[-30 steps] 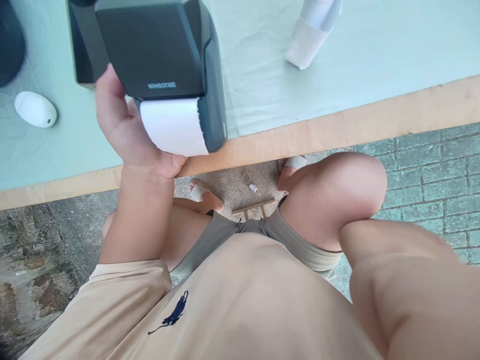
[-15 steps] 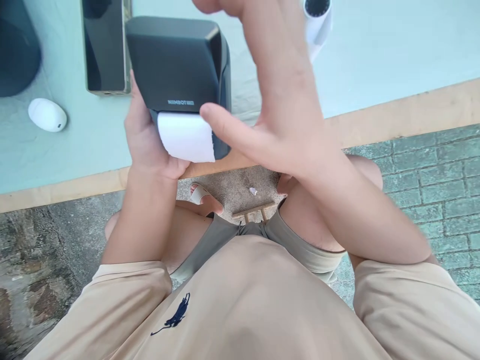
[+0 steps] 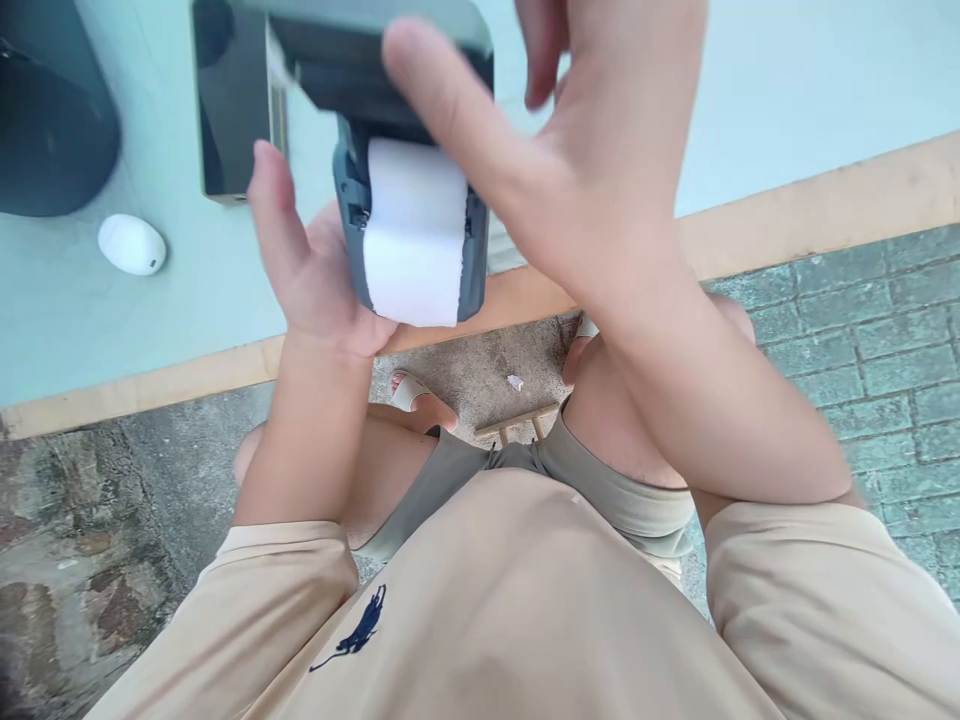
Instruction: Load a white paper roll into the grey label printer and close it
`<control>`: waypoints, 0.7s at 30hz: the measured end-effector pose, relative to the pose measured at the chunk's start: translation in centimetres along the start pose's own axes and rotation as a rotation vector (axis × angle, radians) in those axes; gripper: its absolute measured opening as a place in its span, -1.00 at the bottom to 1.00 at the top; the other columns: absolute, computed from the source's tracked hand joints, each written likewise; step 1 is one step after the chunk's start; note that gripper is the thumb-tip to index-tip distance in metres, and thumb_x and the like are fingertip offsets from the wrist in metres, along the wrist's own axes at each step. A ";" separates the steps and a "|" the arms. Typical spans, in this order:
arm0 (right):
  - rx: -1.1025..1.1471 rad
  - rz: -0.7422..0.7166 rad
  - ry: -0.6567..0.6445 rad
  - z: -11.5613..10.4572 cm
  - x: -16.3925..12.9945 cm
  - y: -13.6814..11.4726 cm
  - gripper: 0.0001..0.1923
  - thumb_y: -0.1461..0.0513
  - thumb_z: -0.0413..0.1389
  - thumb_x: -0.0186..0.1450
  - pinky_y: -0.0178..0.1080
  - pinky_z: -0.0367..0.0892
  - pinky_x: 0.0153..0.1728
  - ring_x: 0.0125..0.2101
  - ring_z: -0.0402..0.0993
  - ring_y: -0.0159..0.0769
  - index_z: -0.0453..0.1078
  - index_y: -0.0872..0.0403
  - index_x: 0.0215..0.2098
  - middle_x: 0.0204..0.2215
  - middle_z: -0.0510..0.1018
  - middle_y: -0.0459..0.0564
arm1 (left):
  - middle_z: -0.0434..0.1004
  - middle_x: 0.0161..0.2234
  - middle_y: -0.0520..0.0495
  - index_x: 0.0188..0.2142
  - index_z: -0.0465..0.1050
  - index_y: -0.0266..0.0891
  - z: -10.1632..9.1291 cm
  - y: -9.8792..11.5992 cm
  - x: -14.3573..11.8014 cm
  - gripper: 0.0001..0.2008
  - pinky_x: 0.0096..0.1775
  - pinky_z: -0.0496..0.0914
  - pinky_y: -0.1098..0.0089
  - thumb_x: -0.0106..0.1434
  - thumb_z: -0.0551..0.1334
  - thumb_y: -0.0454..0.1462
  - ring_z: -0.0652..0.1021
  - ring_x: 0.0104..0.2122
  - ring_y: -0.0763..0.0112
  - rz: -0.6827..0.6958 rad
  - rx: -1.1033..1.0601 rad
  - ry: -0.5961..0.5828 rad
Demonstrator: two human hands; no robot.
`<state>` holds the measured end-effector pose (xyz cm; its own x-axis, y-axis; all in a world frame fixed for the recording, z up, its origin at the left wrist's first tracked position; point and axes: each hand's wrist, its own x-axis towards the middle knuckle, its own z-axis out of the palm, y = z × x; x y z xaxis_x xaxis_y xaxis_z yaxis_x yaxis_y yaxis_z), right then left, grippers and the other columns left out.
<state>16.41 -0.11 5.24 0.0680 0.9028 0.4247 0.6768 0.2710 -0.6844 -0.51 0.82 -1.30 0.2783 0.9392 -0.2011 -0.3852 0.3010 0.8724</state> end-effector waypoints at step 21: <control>-0.611 -0.055 -0.605 0.3 2.0 -1.6 -0.61 0.17 0.01 0.12 -0.08 0.29 -0.27 -0.15 0.42 -0.04 0.31 -0.10 -0.05 -0.22 0.49 -0.03 | 0.53 -0.19 -0.07 -0.26 0.35 -0.11 0.6 0.1 -0.4 -0.81 -0.04 0.47 0.19 0.17 0.24 -0.12 0.53 -0.03 0.16 0.002 -0.123 -0.127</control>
<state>15.23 1.32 7.02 -0.2611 0.9635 -0.0593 0.9553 0.2491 -0.1593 -0.11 0.40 -0.88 0.3832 0.9139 -0.1343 -0.4888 0.3240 0.8100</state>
